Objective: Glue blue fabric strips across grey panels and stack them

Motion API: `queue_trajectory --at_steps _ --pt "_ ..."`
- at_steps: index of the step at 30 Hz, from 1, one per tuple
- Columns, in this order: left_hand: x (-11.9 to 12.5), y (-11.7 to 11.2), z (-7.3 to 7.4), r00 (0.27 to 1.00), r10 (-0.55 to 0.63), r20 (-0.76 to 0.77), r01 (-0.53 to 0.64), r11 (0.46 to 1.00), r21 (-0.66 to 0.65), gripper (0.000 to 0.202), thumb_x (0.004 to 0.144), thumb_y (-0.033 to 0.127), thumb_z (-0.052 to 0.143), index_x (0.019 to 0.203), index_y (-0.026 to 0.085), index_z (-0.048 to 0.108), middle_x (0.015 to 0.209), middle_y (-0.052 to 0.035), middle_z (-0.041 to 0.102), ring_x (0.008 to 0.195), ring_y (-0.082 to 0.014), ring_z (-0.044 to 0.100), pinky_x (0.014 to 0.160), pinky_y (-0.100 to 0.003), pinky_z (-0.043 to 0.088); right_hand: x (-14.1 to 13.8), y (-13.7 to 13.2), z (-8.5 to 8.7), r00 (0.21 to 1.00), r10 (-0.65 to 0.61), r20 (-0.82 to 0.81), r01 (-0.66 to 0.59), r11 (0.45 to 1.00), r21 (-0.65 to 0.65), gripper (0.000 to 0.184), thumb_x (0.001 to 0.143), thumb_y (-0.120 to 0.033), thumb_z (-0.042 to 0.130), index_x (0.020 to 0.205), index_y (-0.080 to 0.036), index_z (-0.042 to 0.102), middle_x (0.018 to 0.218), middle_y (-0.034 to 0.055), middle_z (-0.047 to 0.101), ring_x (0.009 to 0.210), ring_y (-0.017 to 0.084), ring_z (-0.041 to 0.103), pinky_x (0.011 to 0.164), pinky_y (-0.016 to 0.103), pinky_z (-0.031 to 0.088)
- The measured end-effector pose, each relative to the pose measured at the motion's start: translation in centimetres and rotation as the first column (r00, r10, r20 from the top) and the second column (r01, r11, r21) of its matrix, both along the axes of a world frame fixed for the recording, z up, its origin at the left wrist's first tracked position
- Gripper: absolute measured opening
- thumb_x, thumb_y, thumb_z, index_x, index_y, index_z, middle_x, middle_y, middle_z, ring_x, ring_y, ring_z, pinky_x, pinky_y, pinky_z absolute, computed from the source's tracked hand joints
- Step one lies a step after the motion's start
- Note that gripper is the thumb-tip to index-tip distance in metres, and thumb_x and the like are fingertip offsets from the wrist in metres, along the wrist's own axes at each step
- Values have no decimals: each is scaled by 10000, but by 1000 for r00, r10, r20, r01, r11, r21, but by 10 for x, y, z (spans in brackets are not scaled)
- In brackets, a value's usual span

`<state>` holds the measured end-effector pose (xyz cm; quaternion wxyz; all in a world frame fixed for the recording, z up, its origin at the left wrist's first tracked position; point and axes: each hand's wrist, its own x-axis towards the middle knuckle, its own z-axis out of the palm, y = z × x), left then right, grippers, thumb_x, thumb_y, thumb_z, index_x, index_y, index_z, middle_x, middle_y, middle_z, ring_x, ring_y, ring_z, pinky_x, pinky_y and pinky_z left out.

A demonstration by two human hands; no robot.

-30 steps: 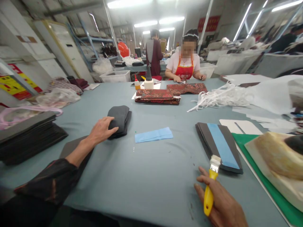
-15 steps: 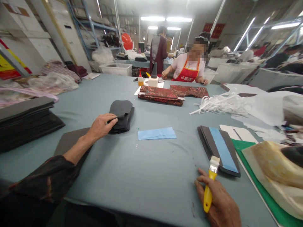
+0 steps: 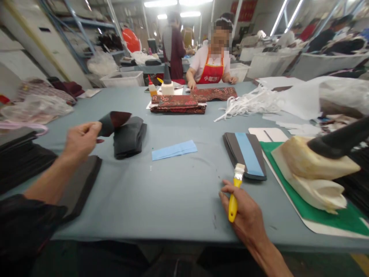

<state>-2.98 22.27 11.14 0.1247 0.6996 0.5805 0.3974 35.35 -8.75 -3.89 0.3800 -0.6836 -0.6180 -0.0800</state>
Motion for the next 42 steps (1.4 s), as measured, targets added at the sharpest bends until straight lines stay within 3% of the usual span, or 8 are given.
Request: queue_trajectory --at_steps 9,11,14,17,19,24,32,42 --pt "58 -91 24 993 -108 -48 112 988 108 459 964 507 557 1005 129 814 624 59 477 630 -96 446 659 -228 461 -5 -1 7 971 -21 -238 32 999 42 110 1048 -361 649 1047 -252 666 1278 160 831 1070 287 852 953 426 679" --pt "64 -117 12 973 -184 -139 200 973 116 456 986 530 559 1130 186 822 730 39 647 693 -130 579 653 -250 470 -5 -1 8 967 -19 -254 36 997 61 111 1051 -361 647 1054 -252 669 1279 160 830 1059 284 854 952 430 681" --pt "62 -151 -19 847 -474 -241 498 866 49 358 1043 463 572 1252 256 775 1126 1 814 1029 -195 751 968 -328 594 -5 -1 8 964 -4 -267 25 997 75 96 1048 -340 649 1064 -248 671 1271 159 833 1012 269 861 928 413 687" --pt "44 -170 -55 620 -699 -357 740 672 -29 254 1067 325 569 1247 312 748 1342 -1 782 1334 -205 686 1163 -350 549 -5 -1 8 967 13 -256 4 998 66 73 1042 -313 656 1063 -245 672 1275 157 832 989 261 863 906 401 690" --pt "26 -174 -73 544 -717 -435 772 631 -75 284 1066 248 523 1238 328 733 1432 2 743 1437 -216 619 1186 -375 545 -5 -1 8 973 25 -227 -9 997 70 62 1043 -298 657 1063 -241 671 1279 158 830 1020 267 860 915 405 689" --pt "-1 -186 -91 602 -508 -616 673 738 48 341 1041 195 469 1287 265 695 1442 -93 730 1413 -342 626 1134 -555 572 -10 -4 14 992 72 -106 -60 992 112 34 1051 -248 656 1077 -233 673 1265 150 835 1079 273 849 939 411 684" --pt "38 -243 -115 676 -440 -591 604 790 104 313 1097 389 554 1304 178 658 1359 -157 737 1227 -328 706 994 -508 624 -48 10 33 962 269 41 -269 963 7 69 1061 -182 633 1090 -231 670 1243 132 839 1000 248 830 863 402 672" --pt "1 -213 -121 712 -456 -534 557 830 34 293 1125 319 471 1313 195 658 1376 -145 718 1257 -318 691 1078 -527 579 -86 4 30 917 366 160 -354 930 -96 106 1083 -129 604 1048 -213 659 1012 72 828 811 191 746 770 321 601"
